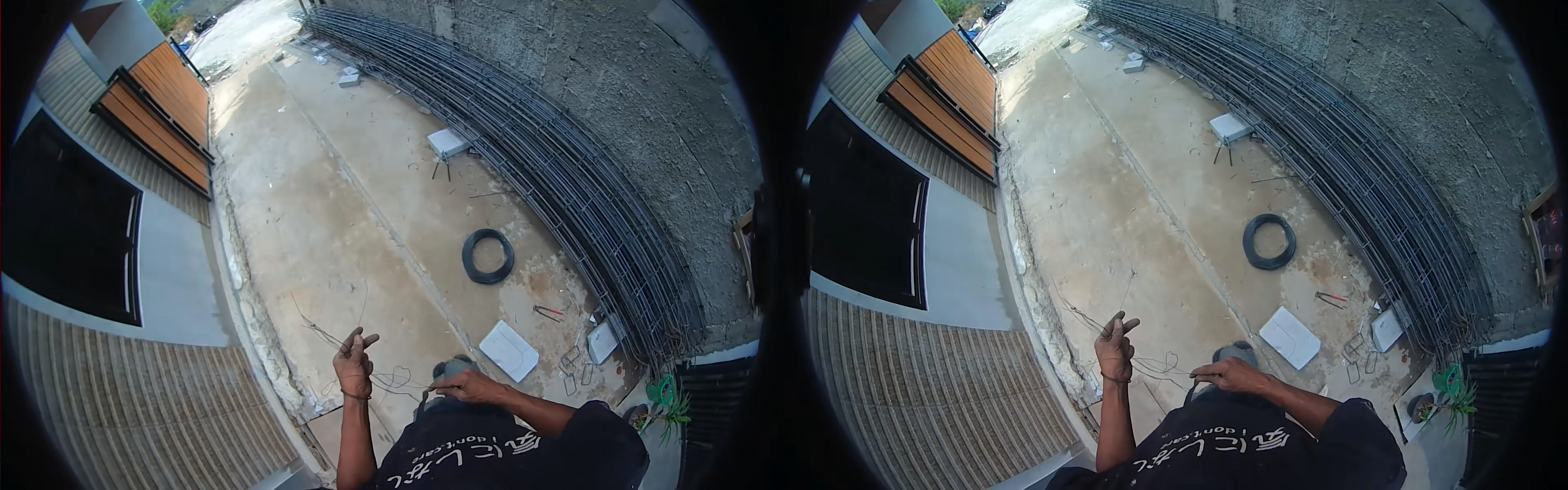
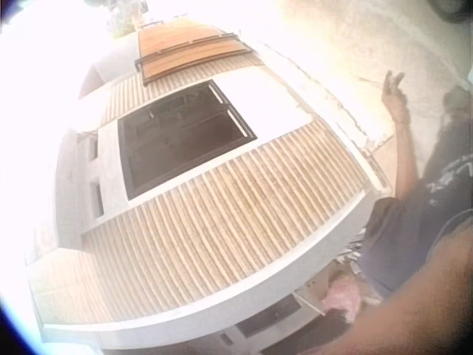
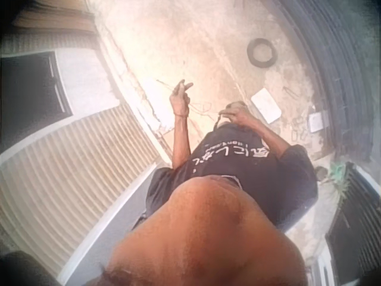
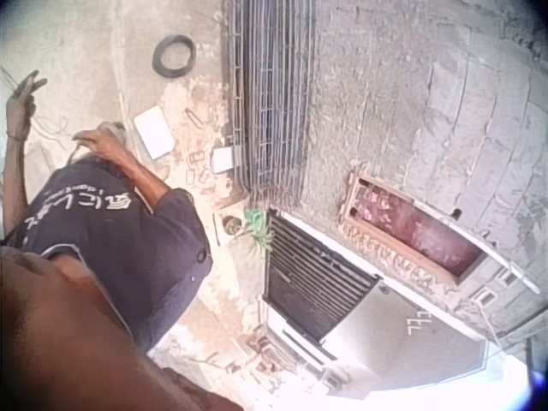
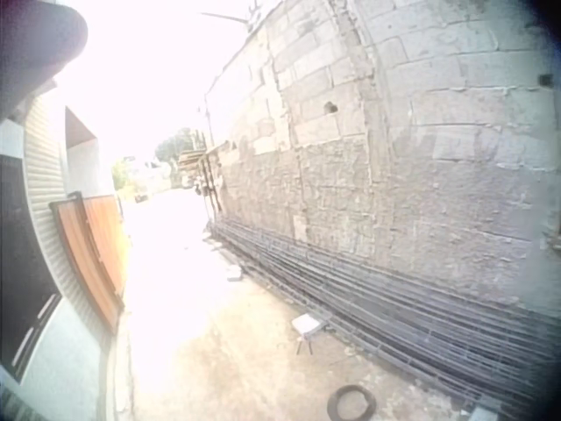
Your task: The person secures sections of a steel reinforcement structure using wire and pliers.
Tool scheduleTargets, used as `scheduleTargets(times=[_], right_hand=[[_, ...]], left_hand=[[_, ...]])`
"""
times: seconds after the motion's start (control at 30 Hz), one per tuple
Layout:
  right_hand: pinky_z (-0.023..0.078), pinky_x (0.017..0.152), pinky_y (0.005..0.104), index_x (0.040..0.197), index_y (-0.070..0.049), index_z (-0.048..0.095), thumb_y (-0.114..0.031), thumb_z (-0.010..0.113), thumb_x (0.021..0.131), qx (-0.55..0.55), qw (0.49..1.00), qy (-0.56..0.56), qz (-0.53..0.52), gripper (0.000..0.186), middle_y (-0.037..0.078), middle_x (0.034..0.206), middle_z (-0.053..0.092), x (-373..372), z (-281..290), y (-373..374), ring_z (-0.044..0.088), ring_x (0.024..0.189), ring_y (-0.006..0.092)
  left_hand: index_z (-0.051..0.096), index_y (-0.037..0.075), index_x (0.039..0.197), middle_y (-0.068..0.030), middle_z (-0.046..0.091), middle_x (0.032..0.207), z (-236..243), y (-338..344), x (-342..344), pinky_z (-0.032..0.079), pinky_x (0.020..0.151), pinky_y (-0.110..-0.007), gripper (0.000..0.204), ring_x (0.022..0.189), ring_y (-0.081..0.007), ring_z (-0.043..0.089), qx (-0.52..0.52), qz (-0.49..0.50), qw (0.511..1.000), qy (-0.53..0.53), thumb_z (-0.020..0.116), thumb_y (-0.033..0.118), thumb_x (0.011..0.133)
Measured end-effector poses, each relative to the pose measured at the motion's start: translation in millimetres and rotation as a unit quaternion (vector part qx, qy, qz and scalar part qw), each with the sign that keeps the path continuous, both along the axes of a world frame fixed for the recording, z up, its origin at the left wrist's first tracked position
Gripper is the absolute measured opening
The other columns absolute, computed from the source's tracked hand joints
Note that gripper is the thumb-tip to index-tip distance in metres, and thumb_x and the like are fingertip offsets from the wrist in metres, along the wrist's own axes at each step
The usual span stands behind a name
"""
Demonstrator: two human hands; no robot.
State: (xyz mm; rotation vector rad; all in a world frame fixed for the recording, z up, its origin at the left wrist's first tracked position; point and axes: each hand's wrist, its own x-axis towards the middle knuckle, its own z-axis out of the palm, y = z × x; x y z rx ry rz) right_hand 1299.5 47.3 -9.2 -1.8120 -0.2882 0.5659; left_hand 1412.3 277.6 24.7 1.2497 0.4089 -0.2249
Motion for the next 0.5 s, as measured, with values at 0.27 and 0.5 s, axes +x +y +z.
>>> scheduleTargets(times=[0.27,0.5], right_hand=[[0.041,0.055,0.0228,0.108,-0.006,0.064,-0.020,0.055,0.093,0.131,0.974,0.127,-0.137,0.022,0.000,0.067,0.056,141.1,-27.5,10.0,0.050,0.060,0.0065],[0.028,0.047,0.0215,0.107,-0.004,0.061,-0.019,0.053,0.093,0.131,0.892,0.059,-0.428,0.022,-0.007,0.062,0.040,344.5,-30.3,-36.2,0.034,0.053,0.0031]], left_hand=[[0.061,-0.002,0.108,-0.0038,0.060,0.059,-21.6,69.5,125.7,0.029,0.041,-0.021,0.030,0.042,-0.0026,0.036,0.278,-0.005,0.954,-0.110,0.056,0.023,0.091],[0.067,0.000,0.095,-0.0020,0.050,0.054,-53.1,99.0,288.8,0.034,0.046,-0.026,0.032,0.050,-0.0068,0.041,0.471,-0.066,0.861,-0.181,0.057,0.031,0.090]])
